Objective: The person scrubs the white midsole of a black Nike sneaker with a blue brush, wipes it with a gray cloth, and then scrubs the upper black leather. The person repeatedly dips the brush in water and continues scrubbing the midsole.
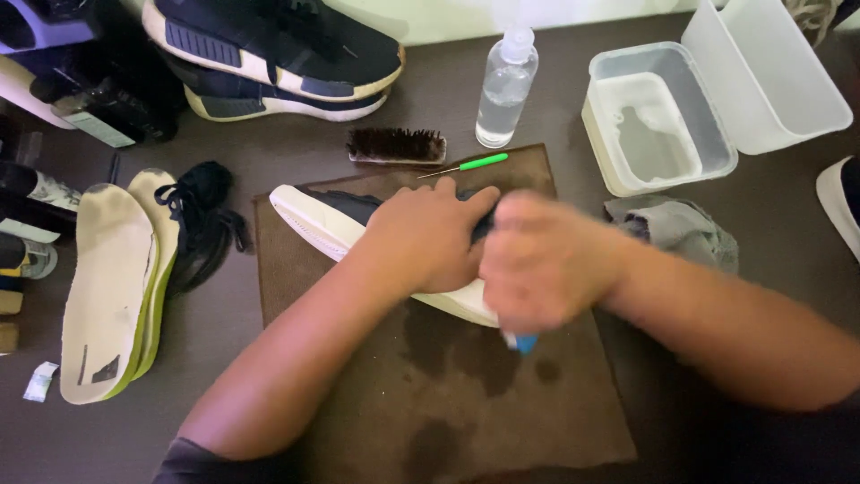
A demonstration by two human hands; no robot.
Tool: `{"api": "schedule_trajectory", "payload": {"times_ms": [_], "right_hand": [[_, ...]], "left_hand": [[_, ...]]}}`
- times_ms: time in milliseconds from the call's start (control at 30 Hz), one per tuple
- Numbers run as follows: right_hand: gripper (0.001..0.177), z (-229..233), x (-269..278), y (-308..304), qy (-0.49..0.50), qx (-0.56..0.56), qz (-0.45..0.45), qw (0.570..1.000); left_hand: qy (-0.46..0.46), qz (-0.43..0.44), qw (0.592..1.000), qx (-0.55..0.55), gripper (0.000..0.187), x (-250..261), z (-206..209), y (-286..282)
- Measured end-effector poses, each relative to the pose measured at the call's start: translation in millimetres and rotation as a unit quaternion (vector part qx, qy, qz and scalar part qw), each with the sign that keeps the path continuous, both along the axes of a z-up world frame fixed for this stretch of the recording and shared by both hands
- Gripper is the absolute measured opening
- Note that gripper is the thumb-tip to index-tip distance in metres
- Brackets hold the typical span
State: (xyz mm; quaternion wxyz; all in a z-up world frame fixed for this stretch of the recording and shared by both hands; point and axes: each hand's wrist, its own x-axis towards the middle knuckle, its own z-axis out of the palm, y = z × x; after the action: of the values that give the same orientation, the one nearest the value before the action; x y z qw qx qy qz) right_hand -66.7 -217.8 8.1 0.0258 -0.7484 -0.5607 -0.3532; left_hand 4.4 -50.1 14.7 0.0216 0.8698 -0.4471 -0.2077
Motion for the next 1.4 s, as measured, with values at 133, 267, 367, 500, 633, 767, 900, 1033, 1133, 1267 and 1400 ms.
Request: {"api": "schedule_trajectory", "payload": {"times_ms": [133,267,367,500,633,767,900,1033,1133,1267,1400], "right_hand": [[0.029,-10.3,3.7,-11.8,-0.004,0.026,-0.016,1.000],[0.027,-20.4,-3.7,0.2,0.007,0.050,0.034,0.998],[0.024,-21.7,-5.1,-10.4,-0.011,0.103,0.025,0.994],[0.024,-26.0,-16.1,-10.6,-0.019,0.136,-0.104,0.985],[0.023,-44.7,-12.5,-20.4,0.007,0.172,-0.076,0.982],[0.018,-31.4,-7.7,2.8,-0.038,0.253,-0.012,0.967],[0.019,-42.8,-8.1,-10.5,0.012,0.230,0.015,0.973],[0.023,-45.8,-19.0,-1.7,0.048,0.212,-0.075,0.973],[0.015,-37.0,-7.3,-5.0,0.056,0.215,-0.039,0.974],[0.015,-28.5,-5.0,-11.1,0.021,0.193,-0.122,0.973],[0.014,-38.8,-14.1,-5.4,0.071,0.202,-0.067,0.975]], "left_hand": [[-0.018,-0.028,0.999,0.011,0.065,-0.6,6.4,1.1],[-0.012,-0.033,0.999,0.023,0.066,-1.7,11.4,-0.3],[-0.021,-0.034,0.999,0.017,0.067,-3.7,10.0,-0.9],[-0.022,-0.027,0.999,0.024,0.068,-3.5,10.8,-1.9],[-0.026,-0.018,0.999,0.001,0.069,-5.1,9.1,-1.0],[-0.024,-0.016,1.000,-0.007,0.070,-5.7,10.0,-0.4],[-0.025,-0.014,1.000,-0.009,0.070,-5.0,8.8,0.8],[-0.018,-0.014,1.000,-0.008,0.071,-5.2,11.9,0.2],[-0.015,-0.015,1.000,-0.002,0.071,-4.0,13.3,0.0],[-0.011,-0.016,1.000,0.009,0.073,-4.3,13.9,-0.9],[-0.027,-0.037,0.999,-0.004,0.072,-5.7,9.1,1.2]]}}
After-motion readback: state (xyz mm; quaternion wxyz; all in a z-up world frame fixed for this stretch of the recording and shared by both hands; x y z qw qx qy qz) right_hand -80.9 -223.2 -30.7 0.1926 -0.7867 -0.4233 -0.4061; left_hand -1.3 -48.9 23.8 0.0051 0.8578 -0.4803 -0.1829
